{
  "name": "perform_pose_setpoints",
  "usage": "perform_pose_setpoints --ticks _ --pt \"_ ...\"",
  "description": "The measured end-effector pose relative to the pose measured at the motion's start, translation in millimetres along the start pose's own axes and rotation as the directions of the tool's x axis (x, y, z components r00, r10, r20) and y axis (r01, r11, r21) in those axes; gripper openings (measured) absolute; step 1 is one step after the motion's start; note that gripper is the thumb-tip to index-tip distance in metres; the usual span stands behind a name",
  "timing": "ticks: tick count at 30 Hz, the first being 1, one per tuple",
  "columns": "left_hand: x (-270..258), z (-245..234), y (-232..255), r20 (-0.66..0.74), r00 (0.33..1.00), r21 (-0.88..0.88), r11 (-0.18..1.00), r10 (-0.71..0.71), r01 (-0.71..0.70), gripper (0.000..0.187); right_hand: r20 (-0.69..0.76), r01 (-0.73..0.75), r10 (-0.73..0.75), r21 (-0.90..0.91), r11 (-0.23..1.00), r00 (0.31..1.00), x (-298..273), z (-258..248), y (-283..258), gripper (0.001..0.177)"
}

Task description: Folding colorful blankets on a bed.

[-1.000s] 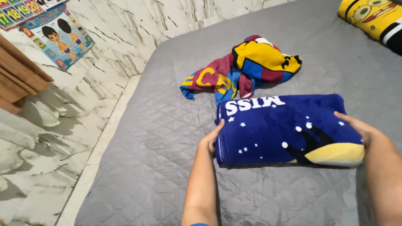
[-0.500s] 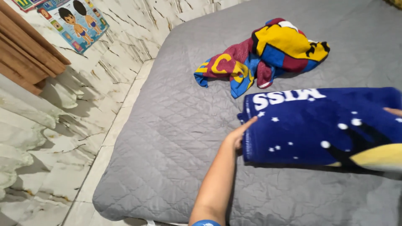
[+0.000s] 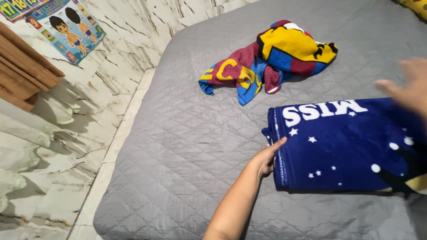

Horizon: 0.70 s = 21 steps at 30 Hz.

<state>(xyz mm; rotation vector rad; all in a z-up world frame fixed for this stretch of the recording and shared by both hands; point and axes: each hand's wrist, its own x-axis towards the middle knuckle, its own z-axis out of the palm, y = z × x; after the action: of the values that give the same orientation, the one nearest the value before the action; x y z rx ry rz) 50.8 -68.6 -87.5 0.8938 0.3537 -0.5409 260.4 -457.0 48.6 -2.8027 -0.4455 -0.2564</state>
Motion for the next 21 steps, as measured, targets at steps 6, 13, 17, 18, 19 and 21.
perform_pose_setpoints --ticks 6,13,17,18,19,21 --pt "-19 17 7 -0.049 0.984 0.009 0.985 0.173 -0.172 0.063 0.258 0.088 -0.047 -0.150 0.985 0.965 -42 85 -86 0.083" --pt "-15 14 11 0.085 0.958 0.047 0.959 0.274 -0.279 0.067 0.396 -0.049 0.088 -0.107 0.993 0.914 -2 27 -124 0.087" --pt "-19 9 3 0.110 0.944 -0.003 0.950 0.310 -0.311 0.067 0.267 0.371 -0.353 -0.021 0.928 0.897 22 19 -178 0.082" --pt "-20 7 1 0.105 0.949 -0.004 0.955 0.296 -0.297 0.066 0.241 0.571 -0.551 -0.015 0.821 0.799 25 16 -198 0.080" --pt "-16 3 -1 0.094 0.946 -0.010 0.951 0.310 -0.310 0.066 0.242 0.586 -0.567 -0.012 0.810 0.788 21 20 -207 0.080" --pt "-9 -7 -6 0.114 0.958 -0.065 0.964 0.264 -0.258 0.063 0.218 0.880 -0.857 -0.023 0.474 0.467 13 29 -224 0.086"
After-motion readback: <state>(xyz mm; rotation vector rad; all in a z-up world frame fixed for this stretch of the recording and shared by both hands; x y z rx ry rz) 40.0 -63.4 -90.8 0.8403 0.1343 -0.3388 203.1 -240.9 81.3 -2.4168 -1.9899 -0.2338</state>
